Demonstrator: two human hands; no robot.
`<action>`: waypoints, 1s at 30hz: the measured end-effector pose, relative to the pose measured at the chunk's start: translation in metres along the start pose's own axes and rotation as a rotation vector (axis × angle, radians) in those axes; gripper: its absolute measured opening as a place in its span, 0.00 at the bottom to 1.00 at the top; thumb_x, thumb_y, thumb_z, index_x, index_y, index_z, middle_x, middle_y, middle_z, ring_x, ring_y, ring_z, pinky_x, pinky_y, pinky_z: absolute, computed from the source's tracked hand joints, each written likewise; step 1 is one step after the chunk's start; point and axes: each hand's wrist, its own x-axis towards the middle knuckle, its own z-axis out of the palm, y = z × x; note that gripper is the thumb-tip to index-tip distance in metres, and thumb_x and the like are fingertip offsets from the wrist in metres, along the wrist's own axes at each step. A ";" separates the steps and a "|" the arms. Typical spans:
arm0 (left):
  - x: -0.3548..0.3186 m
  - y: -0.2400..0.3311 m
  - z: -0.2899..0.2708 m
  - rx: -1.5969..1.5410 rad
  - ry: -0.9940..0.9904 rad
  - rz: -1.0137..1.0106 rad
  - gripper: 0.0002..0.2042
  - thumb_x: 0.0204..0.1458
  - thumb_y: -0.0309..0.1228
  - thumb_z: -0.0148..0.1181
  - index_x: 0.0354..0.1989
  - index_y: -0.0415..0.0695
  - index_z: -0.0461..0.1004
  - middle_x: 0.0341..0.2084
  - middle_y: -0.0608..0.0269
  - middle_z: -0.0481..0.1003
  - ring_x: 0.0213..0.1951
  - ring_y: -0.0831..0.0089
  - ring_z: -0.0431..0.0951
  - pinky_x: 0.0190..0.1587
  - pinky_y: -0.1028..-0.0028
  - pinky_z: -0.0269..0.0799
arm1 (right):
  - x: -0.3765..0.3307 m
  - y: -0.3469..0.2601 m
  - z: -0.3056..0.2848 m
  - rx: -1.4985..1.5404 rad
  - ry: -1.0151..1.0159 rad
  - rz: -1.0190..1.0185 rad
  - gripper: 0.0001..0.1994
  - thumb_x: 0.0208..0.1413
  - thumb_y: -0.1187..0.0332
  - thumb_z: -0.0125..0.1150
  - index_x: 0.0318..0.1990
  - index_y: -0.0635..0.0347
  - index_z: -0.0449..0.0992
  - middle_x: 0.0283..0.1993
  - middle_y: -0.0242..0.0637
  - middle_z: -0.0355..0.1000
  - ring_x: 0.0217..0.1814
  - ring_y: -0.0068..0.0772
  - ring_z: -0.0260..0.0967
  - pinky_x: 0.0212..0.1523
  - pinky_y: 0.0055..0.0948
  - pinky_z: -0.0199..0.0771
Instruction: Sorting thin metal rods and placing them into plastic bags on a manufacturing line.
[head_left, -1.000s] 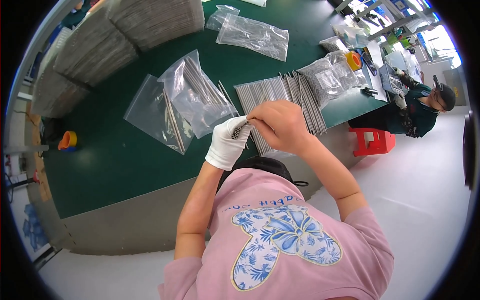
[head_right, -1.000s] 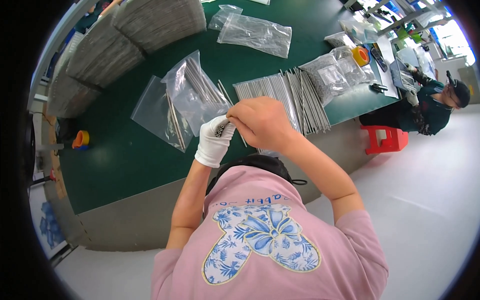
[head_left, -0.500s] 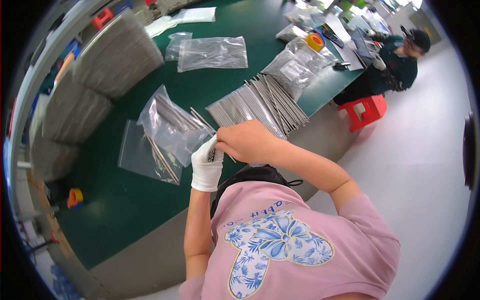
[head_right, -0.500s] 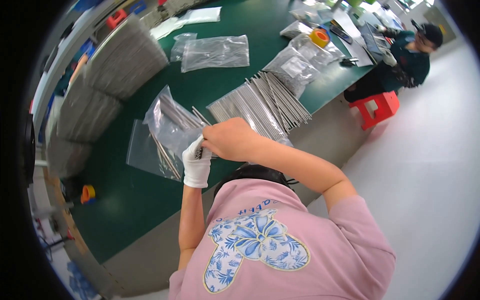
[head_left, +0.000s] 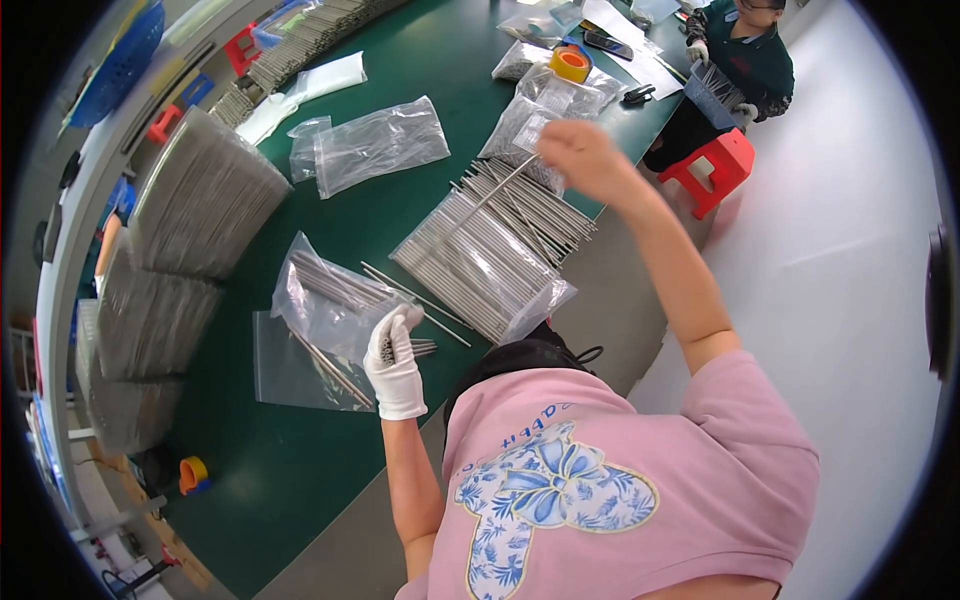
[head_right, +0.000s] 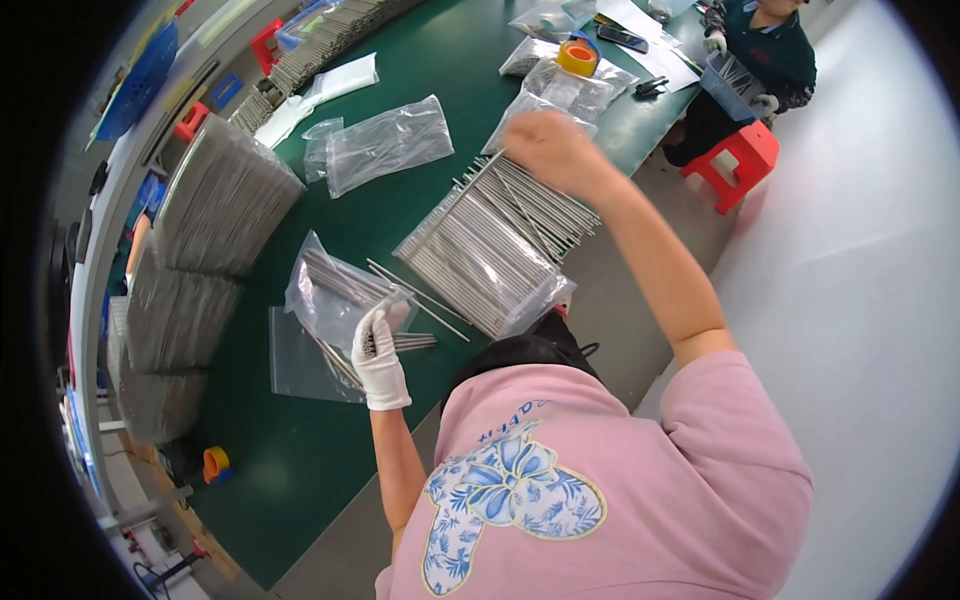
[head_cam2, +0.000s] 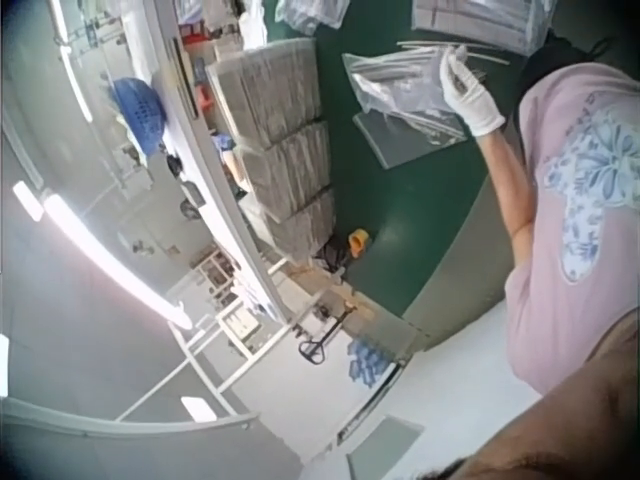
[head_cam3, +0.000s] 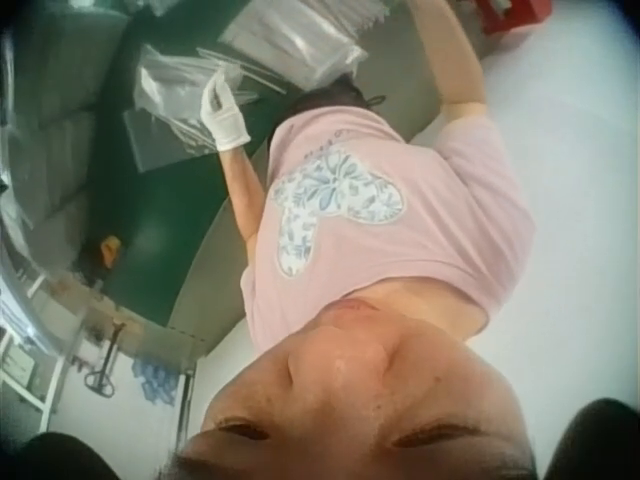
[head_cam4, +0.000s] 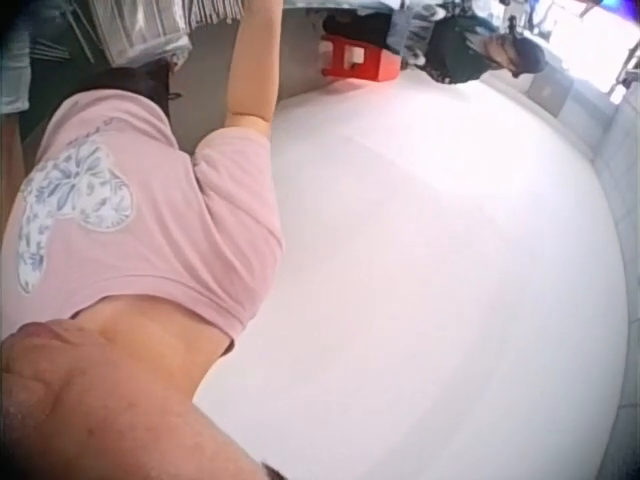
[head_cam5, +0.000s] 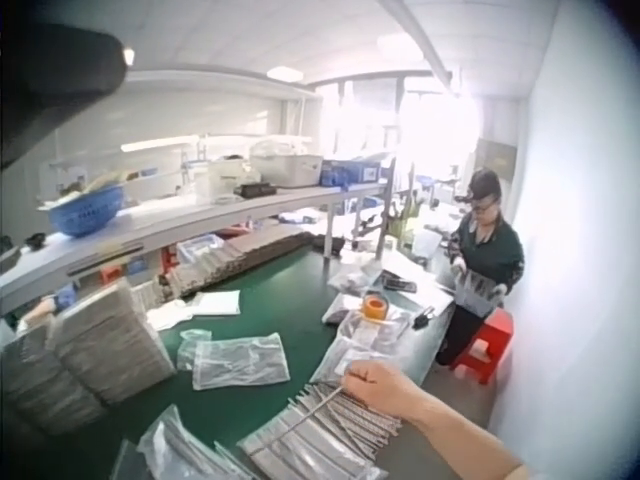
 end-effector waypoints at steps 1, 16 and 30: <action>0.000 0.000 -0.002 0.077 0.004 -0.004 0.08 0.53 0.27 0.47 0.37 0.35 0.69 0.28 0.58 0.74 0.30 0.77 0.72 0.42 0.79 0.67 | -0.001 0.003 -0.014 0.191 0.007 0.158 0.10 0.48 0.67 0.47 0.21 0.64 0.64 0.16 0.33 0.58 0.16 0.18 0.57 0.18 0.23 0.60; 0.004 0.001 0.005 -0.003 0.182 0.048 0.11 0.54 0.26 0.43 0.44 0.36 0.66 0.35 0.54 0.73 0.39 0.71 0.72 0.46 0.75 0.66 | -0.089 0.228 0.072 -0.041 0.429 0.519 0.11 0.51 0.66 0.46 0.22 0.63 0.67 0.18 0.36 0.66 0.15 0.24 0.62 0.19 0.26 0.62; 0.004 -0.001 0.016 -0.013 0.068 0.080 0.08 0.48 0.22 0.53 0.37 0.35 0.71 0.31 0.57 0.75 0.35 0.73 0.75 0.41 0.79 0.68 | -0.070 0.127 0.091 0.186 0.282 0.433 0.08 0.49 0.66 0.52 0.27 0.62 0.73 0.28 0.38 0.72 0.24 0.32 0.70 0.27 0.25 0.67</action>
